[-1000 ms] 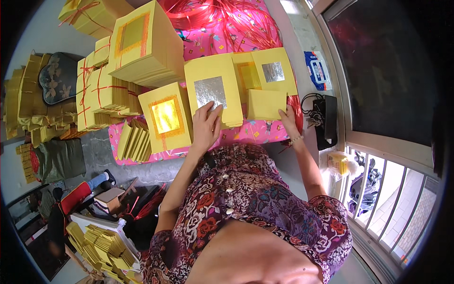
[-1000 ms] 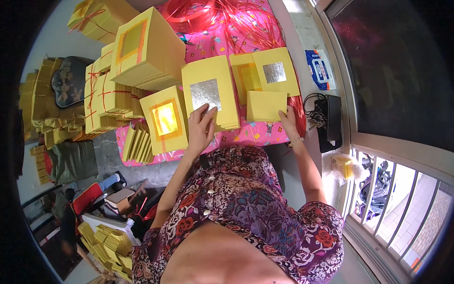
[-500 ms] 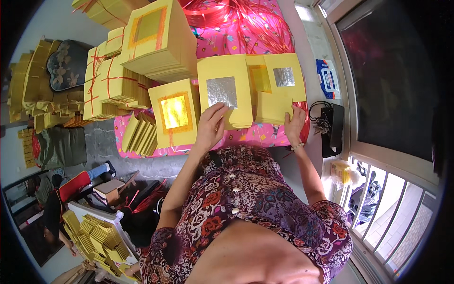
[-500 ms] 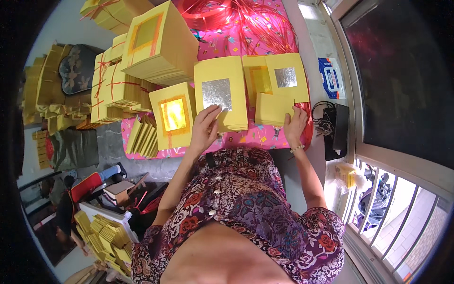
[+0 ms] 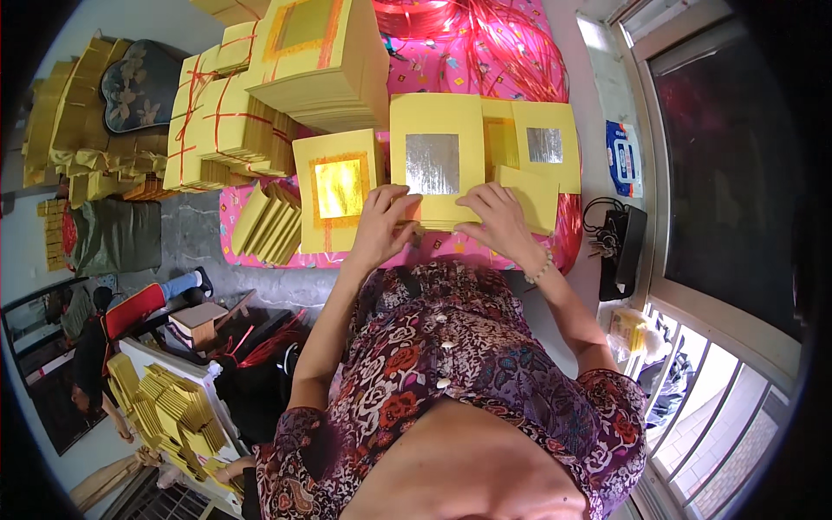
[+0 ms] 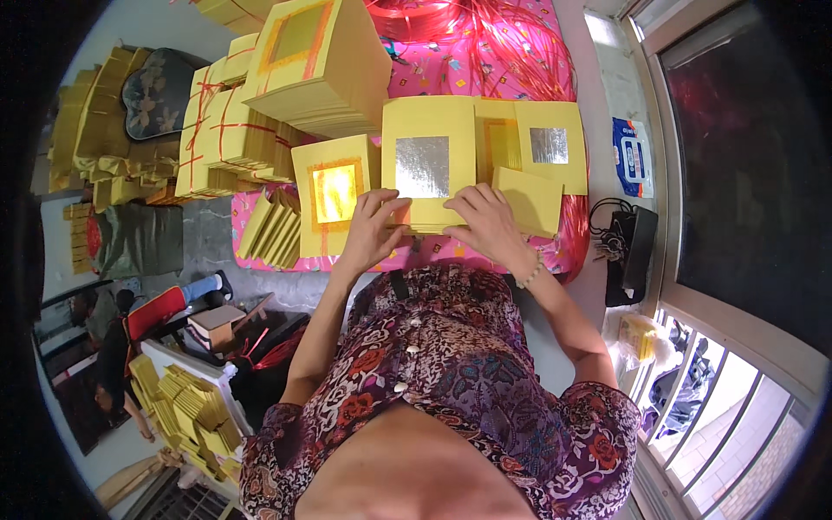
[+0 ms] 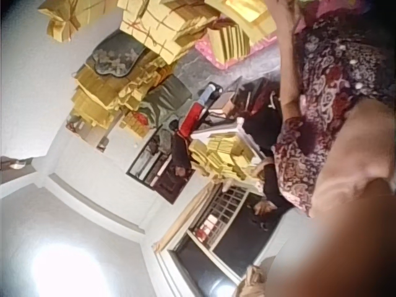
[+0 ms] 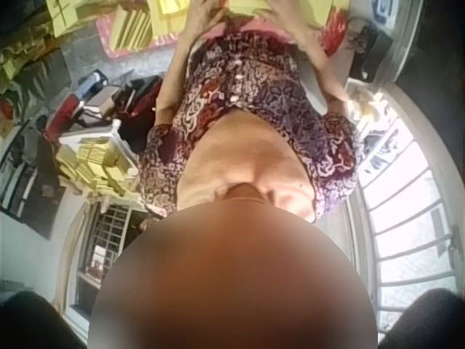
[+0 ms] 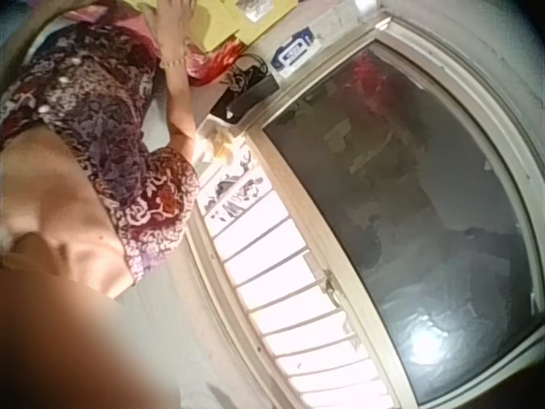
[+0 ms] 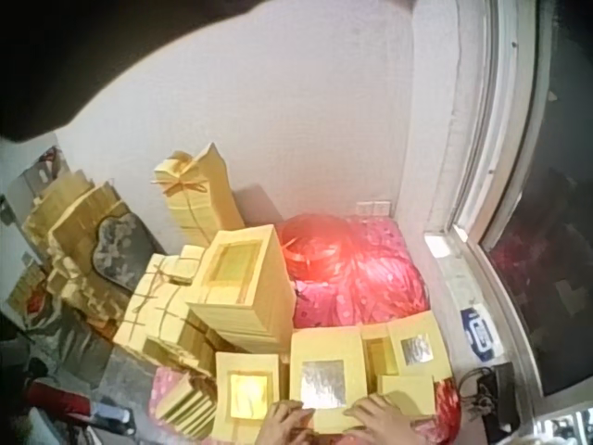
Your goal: Organizing and stacking yellow joss paper sheets on a workspace.
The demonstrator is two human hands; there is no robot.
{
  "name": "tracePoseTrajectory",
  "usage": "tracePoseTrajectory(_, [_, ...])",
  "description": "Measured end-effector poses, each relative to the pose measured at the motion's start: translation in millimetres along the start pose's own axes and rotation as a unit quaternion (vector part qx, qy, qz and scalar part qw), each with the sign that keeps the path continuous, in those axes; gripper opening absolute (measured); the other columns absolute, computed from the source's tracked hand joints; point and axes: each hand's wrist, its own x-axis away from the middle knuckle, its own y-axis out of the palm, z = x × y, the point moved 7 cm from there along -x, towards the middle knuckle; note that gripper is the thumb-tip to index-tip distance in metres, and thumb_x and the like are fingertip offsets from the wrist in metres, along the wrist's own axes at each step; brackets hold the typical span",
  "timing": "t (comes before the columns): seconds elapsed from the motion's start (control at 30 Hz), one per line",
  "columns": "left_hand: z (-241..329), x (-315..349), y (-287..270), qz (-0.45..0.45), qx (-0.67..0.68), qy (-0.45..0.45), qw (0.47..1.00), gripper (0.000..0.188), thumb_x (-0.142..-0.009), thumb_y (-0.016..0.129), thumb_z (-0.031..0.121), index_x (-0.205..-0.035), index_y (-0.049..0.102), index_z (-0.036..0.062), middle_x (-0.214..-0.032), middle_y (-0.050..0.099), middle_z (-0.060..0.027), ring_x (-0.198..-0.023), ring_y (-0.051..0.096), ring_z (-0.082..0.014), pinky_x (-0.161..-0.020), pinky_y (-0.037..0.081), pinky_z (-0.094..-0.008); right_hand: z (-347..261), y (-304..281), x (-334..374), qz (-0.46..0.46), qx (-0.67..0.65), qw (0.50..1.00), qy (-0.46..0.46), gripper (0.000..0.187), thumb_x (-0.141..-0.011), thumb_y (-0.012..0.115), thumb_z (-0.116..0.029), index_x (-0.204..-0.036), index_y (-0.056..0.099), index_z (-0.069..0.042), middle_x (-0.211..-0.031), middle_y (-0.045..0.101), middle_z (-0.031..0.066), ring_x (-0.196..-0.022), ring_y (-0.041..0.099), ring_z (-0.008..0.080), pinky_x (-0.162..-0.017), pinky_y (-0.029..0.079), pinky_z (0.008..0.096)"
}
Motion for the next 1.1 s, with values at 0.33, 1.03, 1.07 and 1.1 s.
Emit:
tracePoseTrajectory(0.33, [-14.9, -1.2, -9.6, -0.006, 0.074, -0.004, 0.997, 0.029, -0.079, 0.076, 0.018, -0.106, 0.07, 0.0067, -0.119, 0.065, -0.0093, -0.11, 0.055, -0.0307, -0.096, 0.046, -0.0409, 7.6, 4.9, -15.5, -0.076, -0.019, 0.994, -0.072, 0.022, -0.075, 0.076, -0.025, -0.09, 0.067, -0.01, -0.088, 0.058, 0.003, -0.088, 0.057, 0.0225, -0.075, 0.047, 0.0365])
tracePoseTrajectory(1.03, [-25.5, -6.0, -4.8, 0.015, 0.135, -0.093, 0.986, 0.017, -0.084, 0.071, 0.02, -0.092, 0.077, 0.0067, -0.108, 0.068, -0.0087, -0.105, 0.056, -0.0274, -0.093, 0.046, -0.038, 19.0, 5.5, -23.9, -0.12, -0.107, 0.987, 0.0, 0.017, -0.087, 0.068, -0.024, -0.084, 0.072, -0.008, -0.078, 0.058, 0.0072, -0.082, 0.058, 0.0272, -0.071, 0.048, 0.04])
tracePoseTrajectory(1.07, [-26.1, -6.0, -4.5, 0.016, 0.138, -0.099, 0.985, 0.016, -0.084, 0.07, 0.02, -0.092, 0.077, 0.0069, -0.108, 0.068, -0.0088, -0.105, 0.055, -0.0273, -0.093, 0.047, -0.0379, 19.9, 6.3, -23.2, -0.117, -0.11, 0.987, -0.001, 0.017, -0.087, 0.068, -0.024, -0.084, 0.072, -0.008, -0.078, 0.058, 0.0071, -0.082, 0.058, 0.0272, -0.071, 0.048, 0.0399])
tracePoseTrajectory(1.1, [-26.2, -6.0, -4.4, 0.017, 0.137, -0.098, 0.986, 0.016, -0.084, 0.07, 0.02, -0.092, 0.077, 0.0069, -0.108, 0.068, -0.0088, -0.105, 0.055, -0.0273, -0.093, 0.047, -0.0379, 20.1, 6.5, -23.2, -0.114, -0.112, 0.987, -0.001, 0.017, -0.087, 0.068, -0.024, -0.084, 0.072, -0.008, -0.078, 0.058, 0.0071, -0.083, 0.058, 0.0271, -0.071, 0.048, 0.0398])
